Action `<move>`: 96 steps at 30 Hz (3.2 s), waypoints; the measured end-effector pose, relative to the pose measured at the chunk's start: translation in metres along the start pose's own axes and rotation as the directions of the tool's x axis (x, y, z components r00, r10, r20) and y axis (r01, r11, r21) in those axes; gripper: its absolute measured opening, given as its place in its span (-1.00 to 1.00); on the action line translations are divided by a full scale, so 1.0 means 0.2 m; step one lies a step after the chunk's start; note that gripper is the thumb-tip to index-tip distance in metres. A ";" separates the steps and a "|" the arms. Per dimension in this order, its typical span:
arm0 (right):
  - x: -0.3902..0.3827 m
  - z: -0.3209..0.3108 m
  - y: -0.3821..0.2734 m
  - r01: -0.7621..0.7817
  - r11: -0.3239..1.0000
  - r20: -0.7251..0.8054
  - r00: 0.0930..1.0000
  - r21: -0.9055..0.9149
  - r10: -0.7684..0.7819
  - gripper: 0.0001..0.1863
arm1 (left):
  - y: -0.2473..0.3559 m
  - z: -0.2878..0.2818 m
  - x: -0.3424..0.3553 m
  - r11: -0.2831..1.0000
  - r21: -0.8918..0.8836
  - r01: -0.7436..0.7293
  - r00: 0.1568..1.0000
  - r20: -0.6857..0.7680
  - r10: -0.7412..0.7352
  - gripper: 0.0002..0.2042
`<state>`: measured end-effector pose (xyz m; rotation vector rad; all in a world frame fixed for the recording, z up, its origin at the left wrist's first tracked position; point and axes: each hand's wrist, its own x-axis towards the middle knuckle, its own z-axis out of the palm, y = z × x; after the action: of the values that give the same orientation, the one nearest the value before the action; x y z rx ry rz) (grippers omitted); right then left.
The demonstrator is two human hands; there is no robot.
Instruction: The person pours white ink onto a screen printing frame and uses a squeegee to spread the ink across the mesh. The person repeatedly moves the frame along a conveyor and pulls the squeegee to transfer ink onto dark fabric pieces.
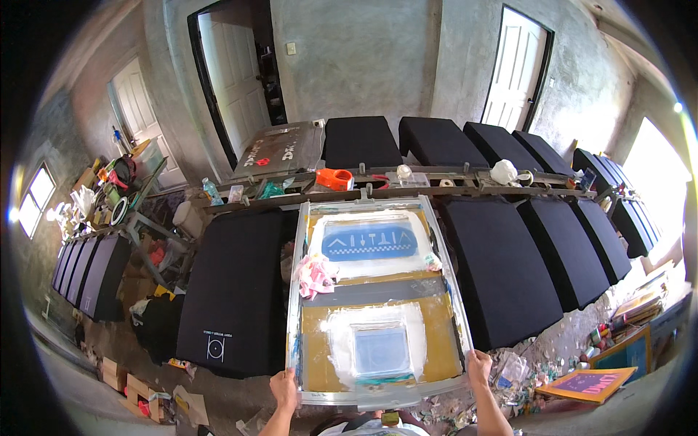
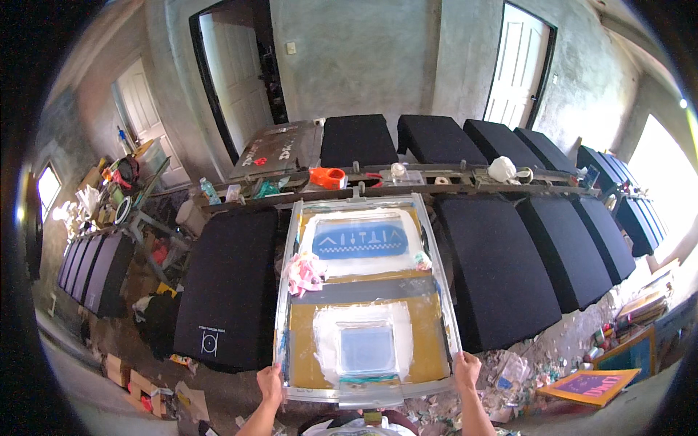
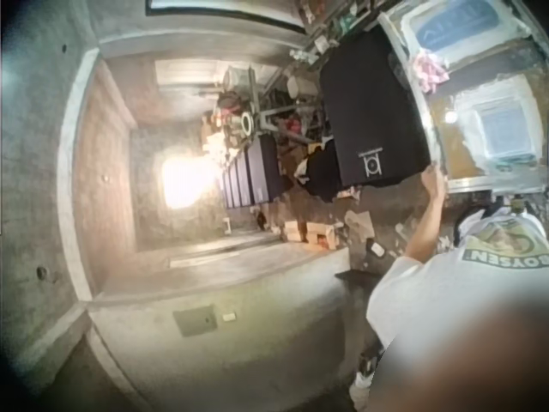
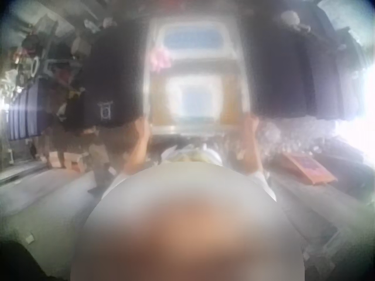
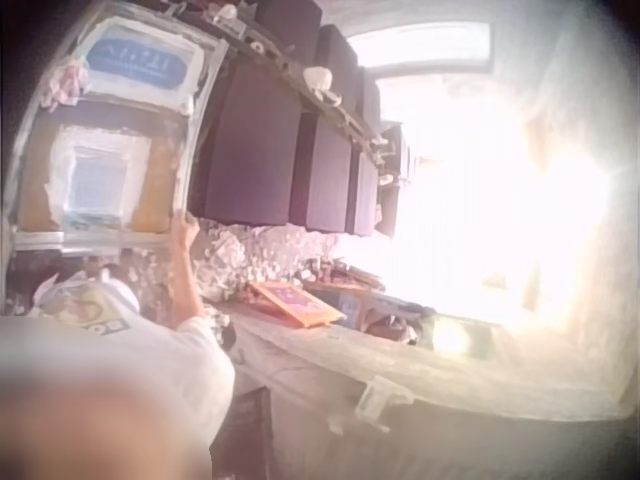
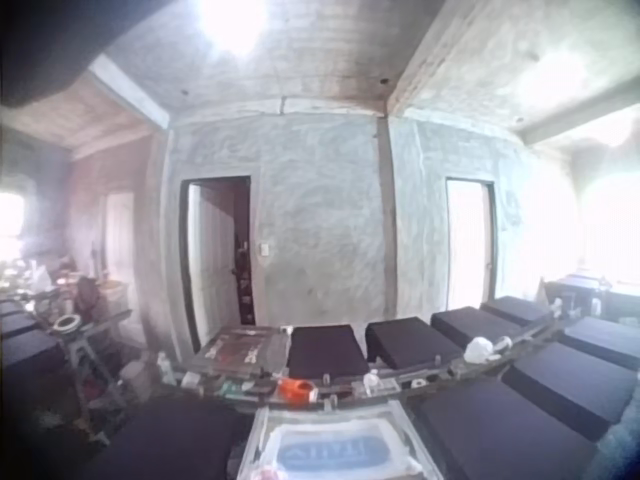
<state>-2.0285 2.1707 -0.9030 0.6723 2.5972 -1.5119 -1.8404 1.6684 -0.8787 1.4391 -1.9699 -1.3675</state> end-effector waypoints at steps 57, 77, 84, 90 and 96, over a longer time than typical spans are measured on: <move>-0.24 0.13 -0.37 0.903 0.425 0.716 0.257 0.062 -0.650 -0.48 | 0.17 0.15 -0.34 0.591 0.103 -0.800 0.596 0.242 0.766 -0.59; 0.03 0.57 -1.01 0.894 0.416 0.639 0.419 -0.166 -0.645 -0.87 | 0.84 0.83 -0.09 0.298 0.073 -0.952 0.302 0.405 0.863 -0.84; 0.12 0.73 -0.94 0.907 0.365 0.624 0.411 -0.210 -0.664 -0.91 | 0.72 0.96 0.04 0.289 0.063 -0.955 0.290 0.381 0.878 -0.81; -0.11 0.61 -0.65 0.927 0.335 0.638 0.364 -0.172 -0.679 -0.89 | 0.46 0.79 -0.17 0.186 0.080 -0.979 0.202 0.446 0.872 -0.76; -0.37 0.36 -0.52 0.942 0.333 0.605 0.239 0.047 -0.760 -0.89 | 0.28 0.53 -0.48 0.285 -0.011 -0.959 0.246 0.471 0.847 -0.75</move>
<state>-2.0150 2.0407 -0.8364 -1.3585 2.6134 -0.9744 -1.9074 1.8058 -0.8575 -0.2254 -2.6085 -0.7725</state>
